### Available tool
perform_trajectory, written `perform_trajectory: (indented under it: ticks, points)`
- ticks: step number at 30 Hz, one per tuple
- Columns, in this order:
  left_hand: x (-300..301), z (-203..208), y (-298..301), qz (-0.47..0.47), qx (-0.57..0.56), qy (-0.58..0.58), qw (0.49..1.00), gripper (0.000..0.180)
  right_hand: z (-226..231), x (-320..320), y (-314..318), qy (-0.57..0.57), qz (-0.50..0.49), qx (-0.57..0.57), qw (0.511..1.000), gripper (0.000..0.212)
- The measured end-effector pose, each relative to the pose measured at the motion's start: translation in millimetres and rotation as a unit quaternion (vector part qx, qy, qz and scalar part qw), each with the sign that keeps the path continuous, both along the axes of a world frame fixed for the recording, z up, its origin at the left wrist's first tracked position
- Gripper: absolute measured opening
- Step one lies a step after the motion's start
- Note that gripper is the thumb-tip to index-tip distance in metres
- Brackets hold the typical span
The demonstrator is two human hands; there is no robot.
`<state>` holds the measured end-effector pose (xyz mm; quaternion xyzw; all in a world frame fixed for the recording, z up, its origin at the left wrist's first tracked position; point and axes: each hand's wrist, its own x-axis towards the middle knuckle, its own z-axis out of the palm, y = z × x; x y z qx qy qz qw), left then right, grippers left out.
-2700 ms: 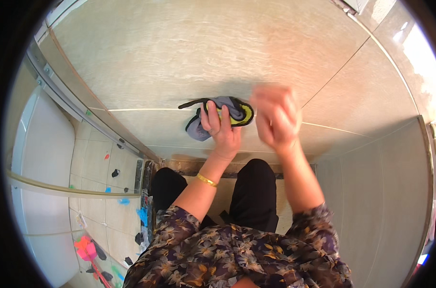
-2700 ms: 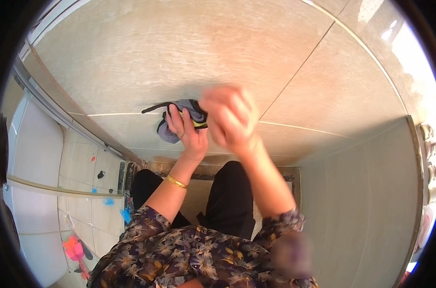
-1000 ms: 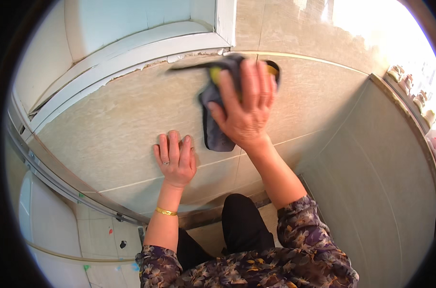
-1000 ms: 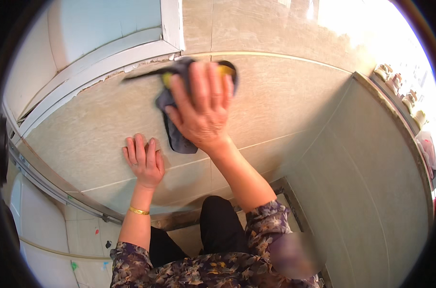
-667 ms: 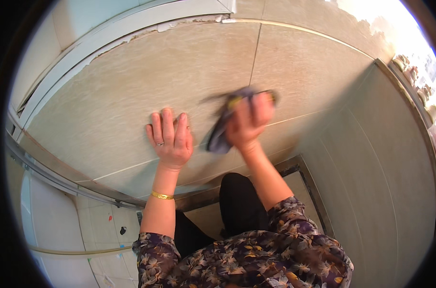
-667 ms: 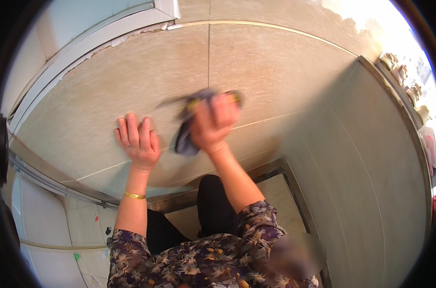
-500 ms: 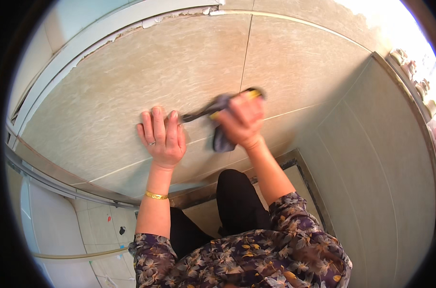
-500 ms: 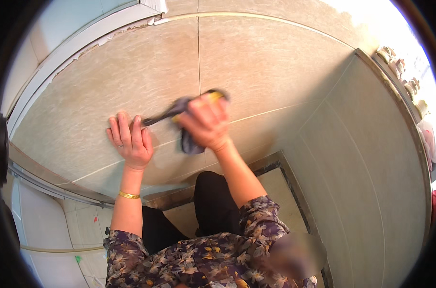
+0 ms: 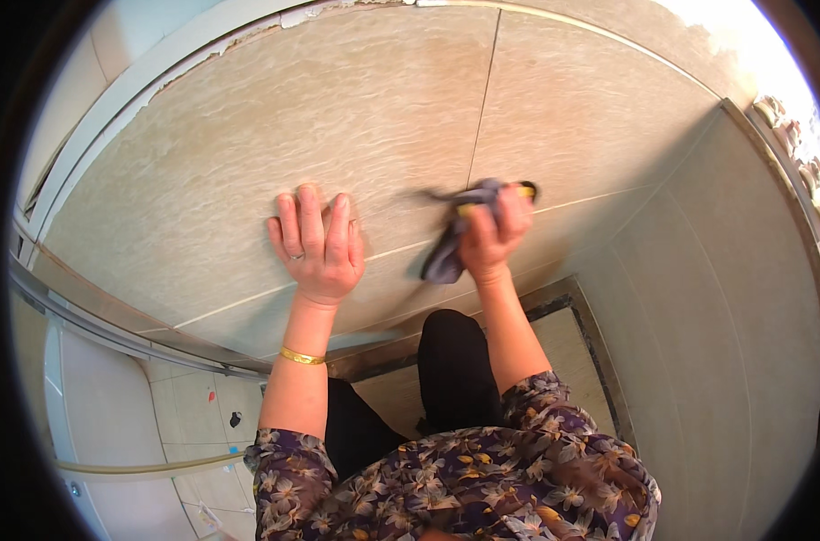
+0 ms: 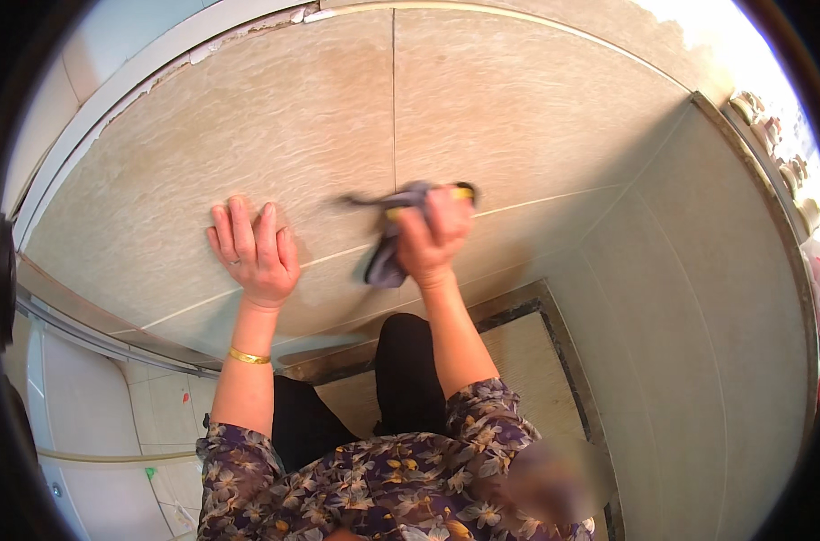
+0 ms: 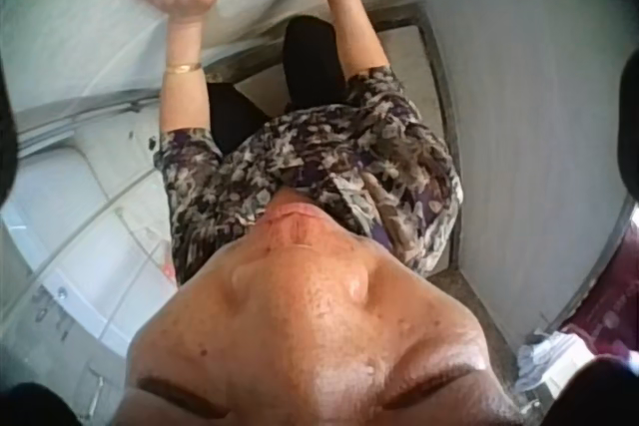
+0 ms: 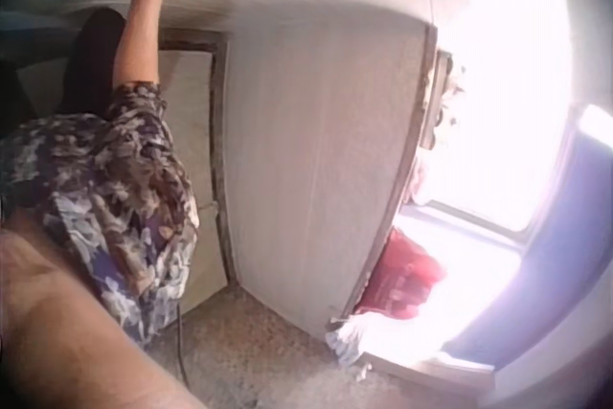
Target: The person wipes a tiled wall surface with a yellow and gray cloth. They move the cloth across the wall in a repetitive motion, covering different sections of the wall.
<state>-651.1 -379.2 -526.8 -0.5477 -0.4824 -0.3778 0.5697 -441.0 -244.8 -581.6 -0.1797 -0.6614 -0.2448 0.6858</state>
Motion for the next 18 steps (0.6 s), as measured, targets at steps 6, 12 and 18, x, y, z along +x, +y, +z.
perform_trajectory:
  ticks: [6,12,18]
  points:
    - [2.0,0.3,4.1,-0.006,0.003,-0.002,1.0,0.035,-63.3,-28.0,-36.2,0.14,-0.018,-0.192,0.971,0.043]
    - [1.4,-0.3,-0.2,-0.005,-0.002,0.0,1.0,0.035,-30.6,3.8,-14.1,-0.044,-0.045,-0.027,0.998,0.027]
    - [0.9,-0.5,1.1,-0.007,-0.003,-0.004,1.0,0.034,-6.7,28.7,13.1,0.189,-0.101,-0.194,0.957,0.054]
